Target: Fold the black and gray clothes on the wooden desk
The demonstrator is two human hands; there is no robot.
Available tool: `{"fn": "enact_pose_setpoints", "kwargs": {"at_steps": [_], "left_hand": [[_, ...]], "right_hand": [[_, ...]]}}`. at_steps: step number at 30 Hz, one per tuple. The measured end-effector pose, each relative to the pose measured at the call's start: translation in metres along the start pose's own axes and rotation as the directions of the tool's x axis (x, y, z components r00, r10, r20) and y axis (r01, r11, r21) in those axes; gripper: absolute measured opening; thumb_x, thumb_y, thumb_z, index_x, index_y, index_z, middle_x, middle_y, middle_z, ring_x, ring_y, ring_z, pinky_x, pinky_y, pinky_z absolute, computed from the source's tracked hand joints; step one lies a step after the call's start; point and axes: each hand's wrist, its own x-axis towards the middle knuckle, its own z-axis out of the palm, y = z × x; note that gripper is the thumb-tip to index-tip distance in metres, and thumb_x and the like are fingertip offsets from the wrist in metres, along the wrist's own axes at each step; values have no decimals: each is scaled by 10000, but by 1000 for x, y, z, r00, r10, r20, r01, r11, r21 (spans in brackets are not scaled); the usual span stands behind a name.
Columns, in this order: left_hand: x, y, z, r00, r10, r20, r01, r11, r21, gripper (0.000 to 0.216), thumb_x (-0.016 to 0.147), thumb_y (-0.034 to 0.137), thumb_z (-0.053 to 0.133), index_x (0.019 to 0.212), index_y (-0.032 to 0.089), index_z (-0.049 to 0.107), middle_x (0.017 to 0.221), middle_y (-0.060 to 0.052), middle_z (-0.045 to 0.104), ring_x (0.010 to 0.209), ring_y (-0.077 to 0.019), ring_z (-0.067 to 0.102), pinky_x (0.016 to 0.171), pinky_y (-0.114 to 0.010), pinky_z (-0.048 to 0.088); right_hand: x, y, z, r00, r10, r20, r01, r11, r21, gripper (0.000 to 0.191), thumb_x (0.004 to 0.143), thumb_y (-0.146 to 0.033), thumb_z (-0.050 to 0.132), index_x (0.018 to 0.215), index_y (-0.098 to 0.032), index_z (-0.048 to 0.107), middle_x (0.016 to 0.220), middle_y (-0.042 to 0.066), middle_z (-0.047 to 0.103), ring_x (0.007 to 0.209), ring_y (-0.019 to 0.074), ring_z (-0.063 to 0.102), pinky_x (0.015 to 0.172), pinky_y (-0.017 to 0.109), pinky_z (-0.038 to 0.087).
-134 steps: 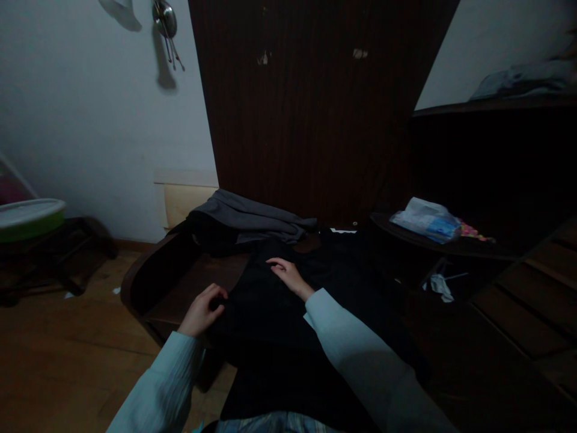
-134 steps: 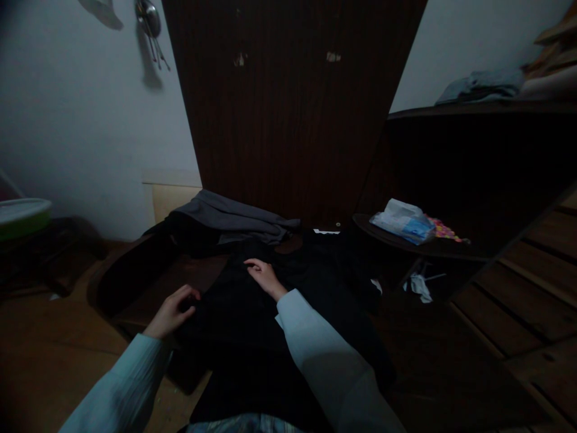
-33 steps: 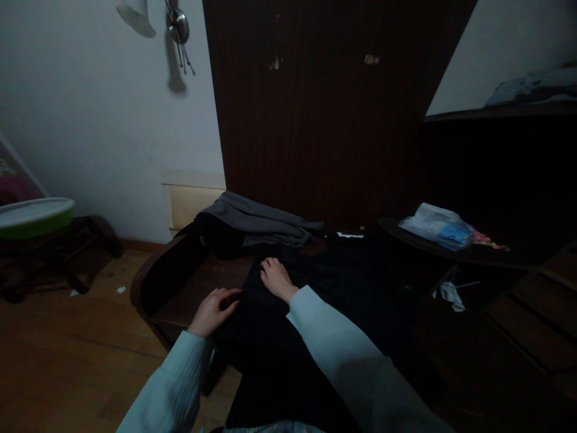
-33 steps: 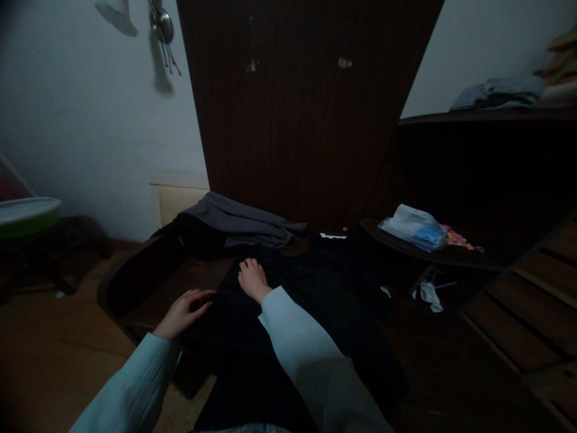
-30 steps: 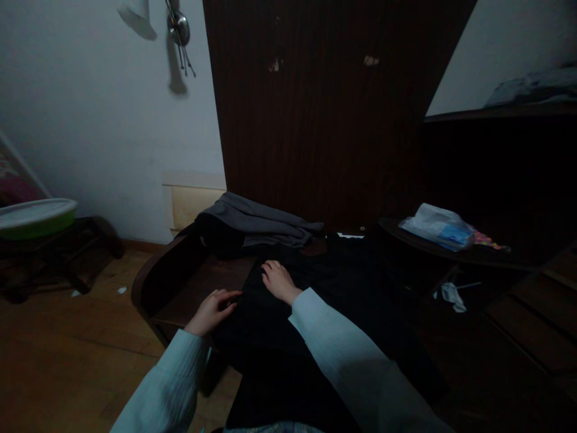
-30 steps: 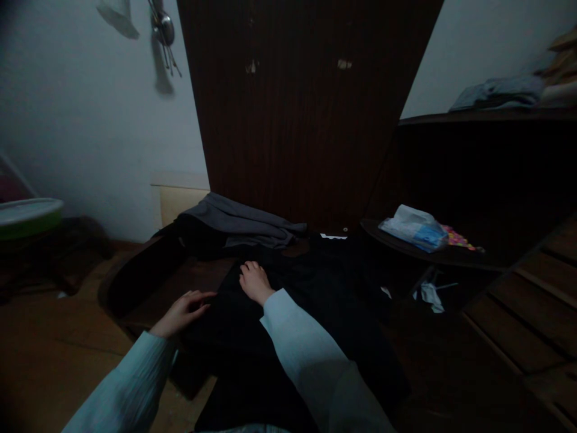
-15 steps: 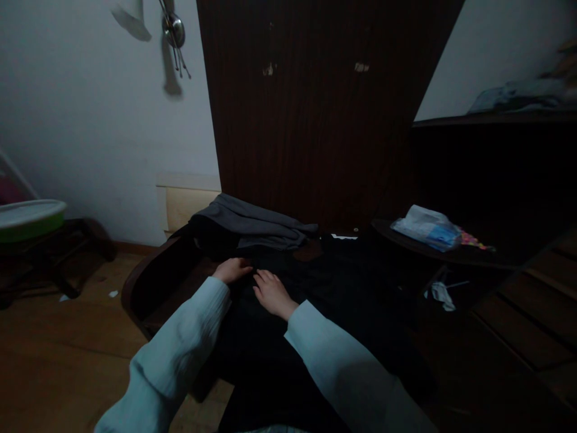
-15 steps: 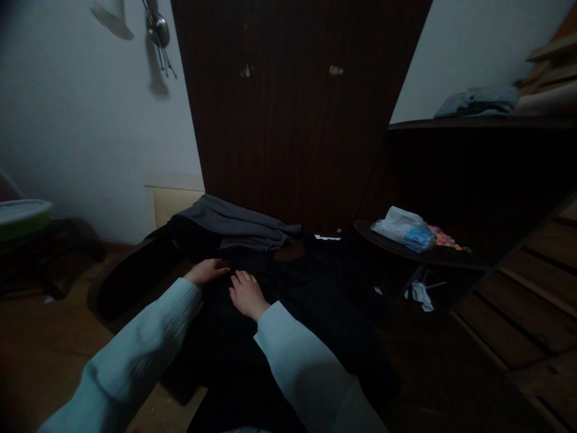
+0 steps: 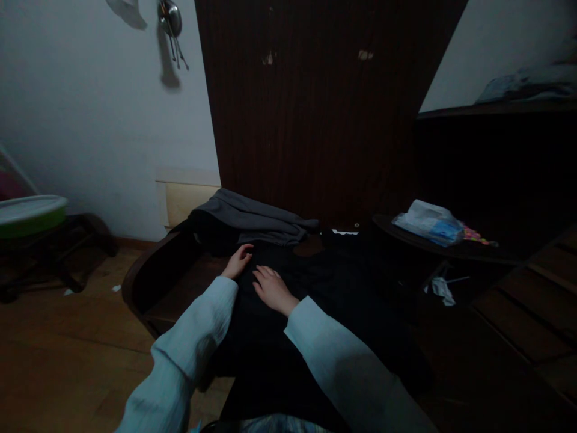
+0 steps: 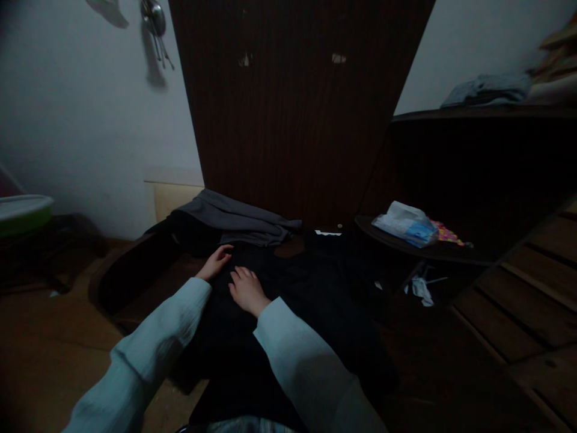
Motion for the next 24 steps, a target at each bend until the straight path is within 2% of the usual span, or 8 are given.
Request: {"fn": "enact_pose_setpoints", "kwargs": {"at_steps": [3,5,9,14,17,19,22,24], "left_hand": [[-3,5,-2,995,72,70,-75,996,41,278,676,215,441,911,160,579,872,-23,622,802,-144,569,753,-261,434],[-4,6,-3,994,69,84,-80,988,128,225,664,198,436,814,166,600,870,-23,623,840,-158,563,796,-277,421],[-5,7,-2,996,63,56,-77,957,281,135,633,200,470,699,179,585,779,-8,592,786,-161,547,777,-285,419],[-6,9,-2,996,75,53,-89,934,346,86,603,194,502,662,181,564,723,6,534,710,-143,514,714,-265,416],[-6,9,-2,996,78,53,-92,930,355,89,604,184,504,671,178,562,724,6,509,672,-134,498,684,-261,414],[-5,8,-3,995,84,58,-99,930,354,95,608,181,507,683,175,565,729,5,499,657,-129,490,672,-260,413],[-5,6,-4,994,91,64,-108,930,351,105,619,181,508,704,172,570,743,3,498,657,-126,488,673,-257,414],[-4,4,-4,994,94,61,-110,929,353,108,629,182,505,715,172,570,753,1,502,664,-126,491,681,-257,414]], "right_hand": [[0,1,0,1000,14,12,-14,1000,20,377,840,-261,385,1186,-152,485,1301,97,436,1211,207,344,977,378,298],[0,2,-1,1000,20,19,-21,999,24,381,841,-267,383,1193,-158,480,1305,90,433,1217,211,335,982,386,289],[-1,1,-2,1000,21,22,-21,999,27,380,842,-265,386,1194,-155,480,1298,92,441,1219,206,337,987,371,286],[-1,0,-1,1000,17,5,-17,998,66,376,835,-248,404,1177,-120,492,1285,118,449,1216,211,343,999,369,275],[2,5,0,998,49,-33,-42,983,178,343,796,-232,473,1118,-132,537,1251,114,482,1181,203,390,987,358,304],[5,11,0,990,128,-65,-102,947,306,293,769,-201,505,1050,-161,576,1181,89,541,1124,172,453,964,326,339],[9,20,-2,955,290,-64,-218,832,511,252,757,-157,499,986,-187,600,1070,51,607,1017,135,536,911,284,397],[11,24,-3,937,348,-37,-258,759,598,255,740,-137,506,968,-192,606,1039,36,622,970,128,562,879,271,424]]}}
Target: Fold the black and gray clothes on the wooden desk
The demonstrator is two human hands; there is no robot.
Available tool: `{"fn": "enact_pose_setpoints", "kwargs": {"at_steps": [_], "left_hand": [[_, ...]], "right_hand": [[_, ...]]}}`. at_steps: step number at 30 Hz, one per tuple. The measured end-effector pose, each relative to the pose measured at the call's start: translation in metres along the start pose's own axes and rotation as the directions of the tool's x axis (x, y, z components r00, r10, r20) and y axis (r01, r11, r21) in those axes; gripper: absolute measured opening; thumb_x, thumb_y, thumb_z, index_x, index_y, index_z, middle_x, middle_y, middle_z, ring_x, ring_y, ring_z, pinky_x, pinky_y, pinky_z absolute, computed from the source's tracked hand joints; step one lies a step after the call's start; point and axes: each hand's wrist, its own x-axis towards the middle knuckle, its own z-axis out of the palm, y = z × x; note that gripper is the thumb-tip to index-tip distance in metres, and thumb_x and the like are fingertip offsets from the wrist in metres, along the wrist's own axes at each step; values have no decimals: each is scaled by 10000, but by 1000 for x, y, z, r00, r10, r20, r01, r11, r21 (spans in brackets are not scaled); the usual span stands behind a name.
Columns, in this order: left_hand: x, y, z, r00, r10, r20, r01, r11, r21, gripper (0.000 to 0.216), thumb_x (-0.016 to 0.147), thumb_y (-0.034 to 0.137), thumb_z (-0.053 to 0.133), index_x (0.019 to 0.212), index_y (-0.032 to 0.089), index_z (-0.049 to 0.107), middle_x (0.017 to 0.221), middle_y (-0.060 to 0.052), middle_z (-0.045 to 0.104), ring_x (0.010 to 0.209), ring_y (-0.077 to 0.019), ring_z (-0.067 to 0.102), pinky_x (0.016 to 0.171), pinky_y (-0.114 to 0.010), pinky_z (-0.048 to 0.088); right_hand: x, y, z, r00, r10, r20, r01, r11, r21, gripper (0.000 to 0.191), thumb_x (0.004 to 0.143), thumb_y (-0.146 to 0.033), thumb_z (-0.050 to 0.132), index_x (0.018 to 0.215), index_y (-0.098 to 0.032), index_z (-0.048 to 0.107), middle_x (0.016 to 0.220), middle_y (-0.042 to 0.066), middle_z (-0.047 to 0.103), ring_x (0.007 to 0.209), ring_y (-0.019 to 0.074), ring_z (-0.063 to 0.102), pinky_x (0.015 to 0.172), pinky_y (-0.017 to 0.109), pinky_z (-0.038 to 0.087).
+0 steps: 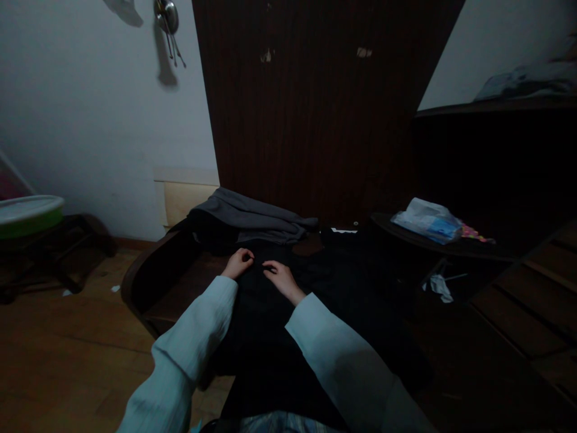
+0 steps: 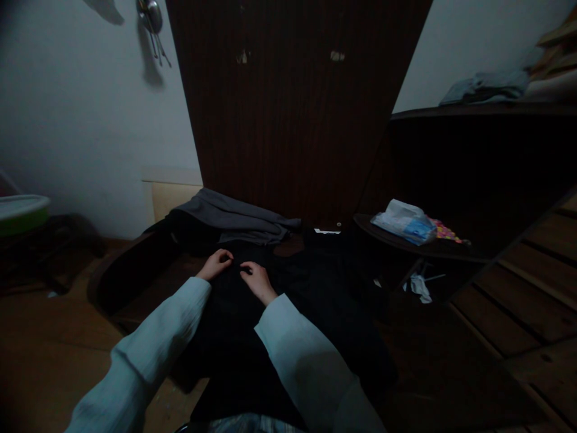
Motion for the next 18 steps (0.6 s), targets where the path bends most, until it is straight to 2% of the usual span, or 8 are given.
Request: {"fn": "enact_pose_setpoints", "kwargs": {"at_steps": [5,12,18], "left_hand": [[3,-4,2,1000,-16,-10,16,1000,10,98,659,187,489,726,172,560,759,-4,519,695,-134,506,697,-258,414],[4,-8,4,1000,-27,-8,27,1000,-9,95,703,181,455,746,184,539,800,-11,576,794,-150,539,765,-271,406],[5,-11,5,999,-39,-18,38,999,-34,99,707,186,454,751,184,542,814,-9,601,799,-150,553,766,-273,413]], "right_hand": [[1,4,1,999,-38,-5,38,998,58,265,662,-90,556,900,-178,633,983,32,639,888,133,583,841,271,444],[5,12,3,999,-22,-40,23,999,40,257,602,-59,578,827,-167,641,783,7,638,585,96,548,631,239,470],[9,13,3,998,26,-50,-18,990,142,182,576,-41,578,703,-163,624,673,-23,610,552,87,536,595,220,452]]}}
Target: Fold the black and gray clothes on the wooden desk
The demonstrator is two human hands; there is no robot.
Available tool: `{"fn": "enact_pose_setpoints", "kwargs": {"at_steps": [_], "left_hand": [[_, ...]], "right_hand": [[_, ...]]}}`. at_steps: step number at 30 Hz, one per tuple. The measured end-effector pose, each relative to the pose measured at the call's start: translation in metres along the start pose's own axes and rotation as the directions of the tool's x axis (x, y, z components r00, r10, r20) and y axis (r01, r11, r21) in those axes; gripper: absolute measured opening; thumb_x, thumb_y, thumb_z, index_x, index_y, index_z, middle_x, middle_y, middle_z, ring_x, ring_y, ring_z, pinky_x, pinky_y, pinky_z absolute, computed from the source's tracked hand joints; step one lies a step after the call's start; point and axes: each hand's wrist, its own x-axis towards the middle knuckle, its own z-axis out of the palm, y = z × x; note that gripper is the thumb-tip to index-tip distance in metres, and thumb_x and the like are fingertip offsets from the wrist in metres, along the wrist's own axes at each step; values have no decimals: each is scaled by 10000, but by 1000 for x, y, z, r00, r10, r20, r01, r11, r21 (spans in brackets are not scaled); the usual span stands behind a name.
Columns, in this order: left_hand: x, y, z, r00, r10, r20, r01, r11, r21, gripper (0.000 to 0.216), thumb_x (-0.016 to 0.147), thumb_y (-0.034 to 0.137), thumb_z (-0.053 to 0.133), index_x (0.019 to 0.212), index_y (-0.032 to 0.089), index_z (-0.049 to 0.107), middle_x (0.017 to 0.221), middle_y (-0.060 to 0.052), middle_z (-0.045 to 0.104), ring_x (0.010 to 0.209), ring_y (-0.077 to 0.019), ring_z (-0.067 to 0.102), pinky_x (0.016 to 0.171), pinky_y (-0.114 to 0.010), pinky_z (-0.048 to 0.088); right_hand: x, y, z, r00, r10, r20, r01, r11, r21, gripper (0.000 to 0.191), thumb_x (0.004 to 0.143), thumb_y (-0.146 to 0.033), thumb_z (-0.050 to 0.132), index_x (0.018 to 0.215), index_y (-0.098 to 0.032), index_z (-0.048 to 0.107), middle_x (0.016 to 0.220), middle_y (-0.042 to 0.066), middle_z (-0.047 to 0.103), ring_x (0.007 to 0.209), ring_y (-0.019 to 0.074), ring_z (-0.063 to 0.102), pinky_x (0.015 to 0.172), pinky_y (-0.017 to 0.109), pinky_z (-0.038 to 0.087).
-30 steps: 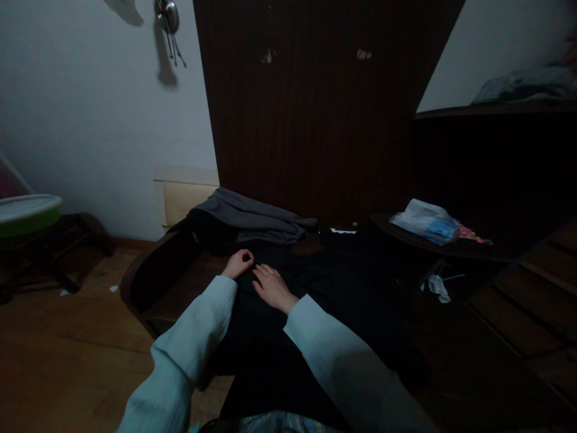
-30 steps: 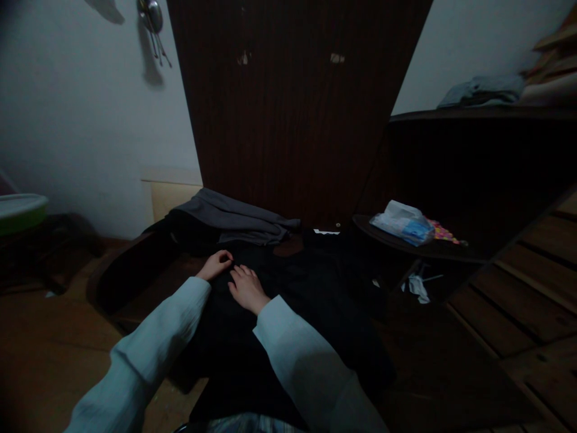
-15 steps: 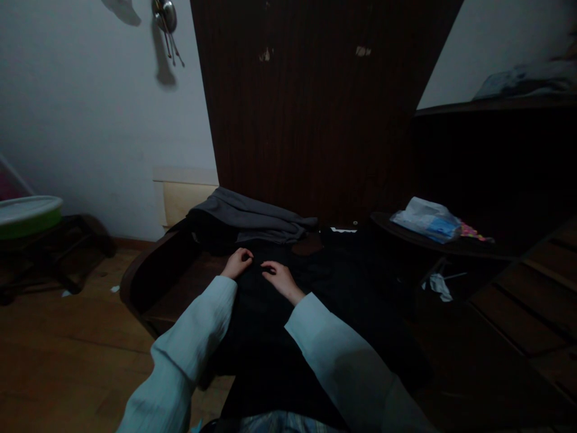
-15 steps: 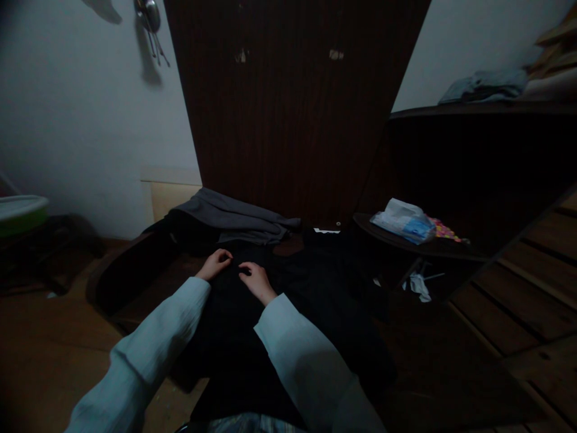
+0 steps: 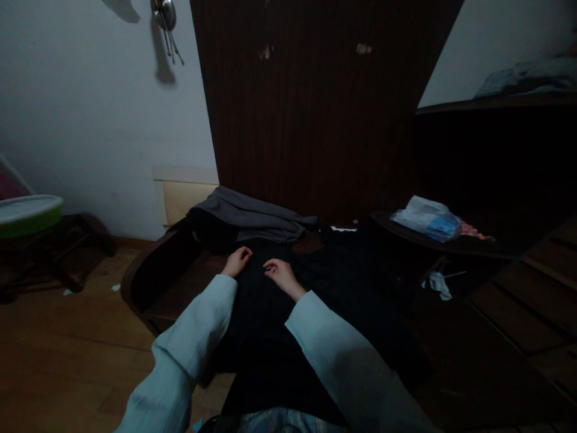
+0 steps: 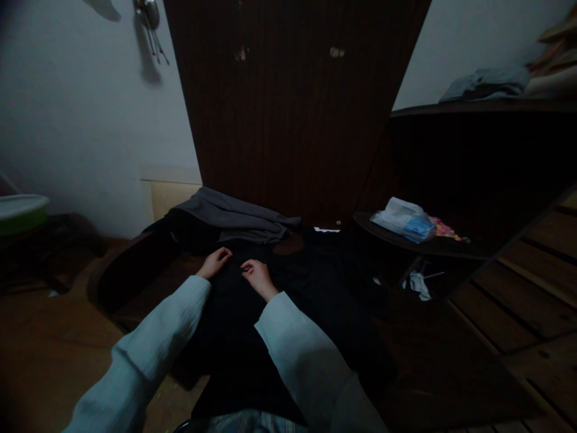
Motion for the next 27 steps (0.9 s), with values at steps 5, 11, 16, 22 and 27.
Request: {"fn": "enact_pose_setpoints", "kwargs": {"at_steps": [5,11,16,22,27], "left_hand": [[-1,0,0,1000,4,-6,-5,997,-77,116,699,219,470,770,177,551,812,-8,604,784,-145,557,747,-268,423],[-8,-4,-11,995,-101,6,92,881,-464,329,641,404,563,862,161,541,744,1,569,651,-117,534,610,-254,426],[-18,-5,-18,994,-88,63,108,849,-517,458,547,387,659,922,164,519,891,-25,560,631,-88,525,586,-241,426],[-20,-6,-18,997,11,77,23,901,-433,477,543,304,645,981,159,523,1015,-58,534,586,-65,502,553,-228,435],[-18,-8,-17,998,30,53,-7,924,-383,400,565,274,627,939,153,553,907,-34,557,569,-72,507,532,-221,439]], "right_hand": [[0,2,1,1000,-10,-17,10,1000,-6,122,581,-56,590,640,-161,610,604,-30,582,534,94,535,561,215,442],[-1,3,0,996,-78,-32,74,991,-110,133,592,-44,580,601,-166,632,658,-11,598,543,90,535,585,216,444],[0,4,2,995,-94,-30,89,984,-152,196,617,-29,545,647,-178,668,695,1,607,571,93,543,596,213,449],[-1,5,3,988,-153,-26,144,966,-215,257,641,-26,506,701,-194,691,724,14,617,602,103,546,624,222,451],[-2,1,-1,990,-134,-31,124,969,-215,264,628,-21,502,687,-197,690,702,6,618,599,104,549,623,223,453]]}}
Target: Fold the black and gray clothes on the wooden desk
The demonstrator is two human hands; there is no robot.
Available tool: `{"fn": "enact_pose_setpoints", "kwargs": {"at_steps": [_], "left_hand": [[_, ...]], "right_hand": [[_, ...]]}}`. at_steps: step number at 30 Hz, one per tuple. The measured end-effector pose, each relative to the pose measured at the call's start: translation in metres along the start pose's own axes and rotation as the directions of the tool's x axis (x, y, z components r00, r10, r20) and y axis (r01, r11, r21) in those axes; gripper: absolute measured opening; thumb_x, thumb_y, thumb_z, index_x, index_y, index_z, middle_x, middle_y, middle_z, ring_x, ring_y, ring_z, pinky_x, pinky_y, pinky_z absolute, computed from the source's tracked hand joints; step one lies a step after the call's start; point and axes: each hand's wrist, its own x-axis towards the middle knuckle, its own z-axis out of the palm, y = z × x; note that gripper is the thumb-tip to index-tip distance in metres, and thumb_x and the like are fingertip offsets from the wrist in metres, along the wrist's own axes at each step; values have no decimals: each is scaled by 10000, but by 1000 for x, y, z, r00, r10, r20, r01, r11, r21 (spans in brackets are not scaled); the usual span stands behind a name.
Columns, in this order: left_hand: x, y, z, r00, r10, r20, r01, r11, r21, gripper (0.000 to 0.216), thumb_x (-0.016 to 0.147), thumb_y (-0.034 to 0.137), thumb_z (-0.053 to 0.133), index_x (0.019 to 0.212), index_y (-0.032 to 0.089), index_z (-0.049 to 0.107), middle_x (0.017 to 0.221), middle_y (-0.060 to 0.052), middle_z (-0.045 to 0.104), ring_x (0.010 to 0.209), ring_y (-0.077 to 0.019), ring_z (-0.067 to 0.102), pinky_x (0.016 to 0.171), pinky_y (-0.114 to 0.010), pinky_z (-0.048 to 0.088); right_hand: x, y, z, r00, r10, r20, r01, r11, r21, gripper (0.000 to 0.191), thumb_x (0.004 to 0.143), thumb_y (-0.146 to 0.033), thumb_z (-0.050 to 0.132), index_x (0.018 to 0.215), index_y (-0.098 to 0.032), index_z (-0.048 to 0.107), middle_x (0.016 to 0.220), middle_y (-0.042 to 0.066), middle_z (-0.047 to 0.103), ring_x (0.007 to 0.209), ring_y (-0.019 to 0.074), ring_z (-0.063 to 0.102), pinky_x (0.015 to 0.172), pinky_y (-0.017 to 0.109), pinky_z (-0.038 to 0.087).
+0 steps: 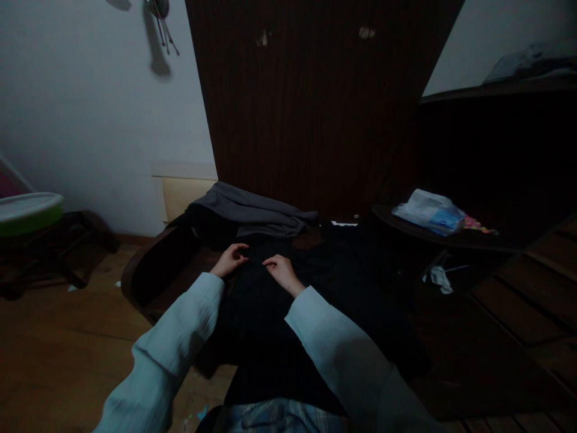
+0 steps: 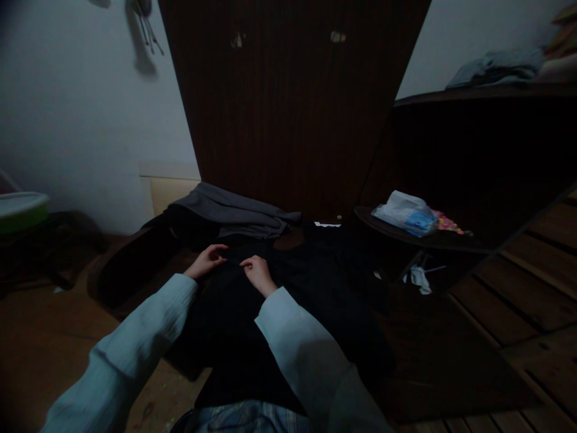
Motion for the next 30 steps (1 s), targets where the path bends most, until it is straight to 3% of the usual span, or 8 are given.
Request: {"fn": "enact_pose_setpoints", "kwargs": {"at_steps": [6,11,19,24,27,30], "left_hand": [[-1,5,-1,998,43,49,-47,994,102,342,612,284,586,931,161,576,983,-58,577,637,-109,537,622,-272,471],[-9,14,1,989,97,110,-130,928,348,304,705,286,504,978,195,603,1069,-72,601,966,-217,527,874,-374,407],[-63,24,0,945,164,282,-301,771,561,402,826,335,379,1196,225,491,1304,-37,447,1232,-214,324,1007,-391,293],[-86,25,-6,940,64,335,-277,718,639,491,831,434,353,1278,234,386,1361,-40,364,1269,-217,270,1024,-413,248],[-85,26,-9,943,15,333,-246,707,663,539,811,482,368,1291,236,365,1371,-45,342,1272,-228,263,1021,-416,240],[-73,34,-13,937,-16,350,-237,706,667,527,775,502,418,1236,248,444,1335,-43,403,1236,-240,332,995,-399,281]], "right_hand": [[1,0,-1,996,84,11,-84,989,125,215,613,-36,528,683,-179,673,700,-3,637,625,109,579,648,224,466],[2,3,1,996,85,9,-86,986,144,193,614,-46,532,667,-181,659,695,-8,638,615,106,578,645,226,474],[2,5,4,998,71,1,-70,987,148,189,610,-40,531,654,-176,655,696,-1,638,614,113,580,639,229,473],[1,4,4,998,71,-3,-69,987,145,203,611,-20,522,655,-168,655,691,1,631,615,115,578,642,232,469],[0,3,3,998,70,0,-69,988,136,192,617,-27,530,664,-167,653,695,0,621,615,114,573,641,233,468],[-1,2,2,998,61,-21,-59,995,82,184,619,-34,544,668,-177,648,710,-2,601,606,107,559,631,231,464]]}}
